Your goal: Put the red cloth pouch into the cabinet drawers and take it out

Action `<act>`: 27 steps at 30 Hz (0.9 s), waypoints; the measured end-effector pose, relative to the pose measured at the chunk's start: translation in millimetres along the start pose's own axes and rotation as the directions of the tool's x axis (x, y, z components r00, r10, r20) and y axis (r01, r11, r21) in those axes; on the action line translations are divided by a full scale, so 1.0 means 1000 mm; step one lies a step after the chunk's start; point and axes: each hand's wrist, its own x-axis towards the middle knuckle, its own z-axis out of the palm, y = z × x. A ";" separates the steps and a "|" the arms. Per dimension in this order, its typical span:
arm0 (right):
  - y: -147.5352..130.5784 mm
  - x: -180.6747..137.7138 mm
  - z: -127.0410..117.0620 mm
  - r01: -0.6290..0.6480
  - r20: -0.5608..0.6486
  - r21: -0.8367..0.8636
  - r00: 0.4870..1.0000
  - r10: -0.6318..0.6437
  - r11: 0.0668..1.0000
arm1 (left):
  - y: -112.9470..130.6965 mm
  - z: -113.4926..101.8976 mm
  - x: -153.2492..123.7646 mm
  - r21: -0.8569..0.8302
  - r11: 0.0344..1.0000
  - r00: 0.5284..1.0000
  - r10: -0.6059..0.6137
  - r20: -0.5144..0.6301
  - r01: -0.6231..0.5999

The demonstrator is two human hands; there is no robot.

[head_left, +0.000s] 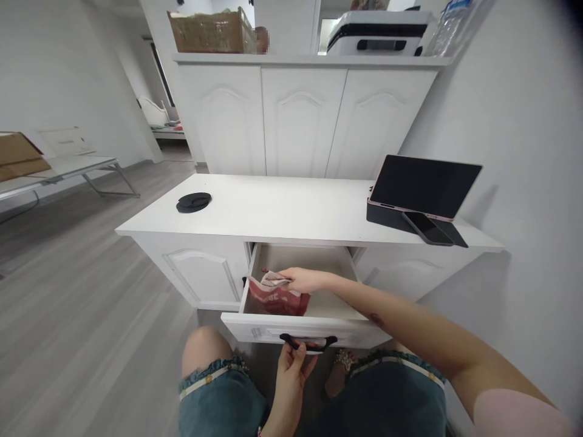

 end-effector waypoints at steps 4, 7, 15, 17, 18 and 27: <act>-0.034 -0.019 -0.002 0.167 -0.149 -0.134 0.971 -0.186 0.977 | 0.002 0.000 0.001 0.015 1.000 1.000 0.007 0.029 -0.007; -0.051 -0.022 0.012 0.227 -0.162 -0.329 0.943 -0.291 0.917 | 0.004 0.000 0.003 0.019 1.000 0.998 0.001 0.062 -0.002; -0.056 -0.024 0.031 0.309 0.003 -0.735 0.892 -0.452 0.604 | 0.011 0.006 0.015 0.004 0.999 0.997 0.033 0.076 -0.034; -0.053 -0.030 0.030 0.287 0.013 -0.787 0.893 -0.450 0.546 | 0.012 0.009 0.020 -0.005 0.999 0.997 0.039 0.064 -0.038; -0.051 -0.033 0.030 0.277 0.014 -0.808 0.891 -0.454 0.520 | 0.013 0.010 0.022 -0.008 0.999 0.998 0.042 0.055 -0.042; -0.032 -0.070 0.038 0.153 -0.060 -0.910 0.870 -0.489 0.384 | 0.016 0.019 0.033 -0.050 0.996 0.996 0.080 0.040 -0.078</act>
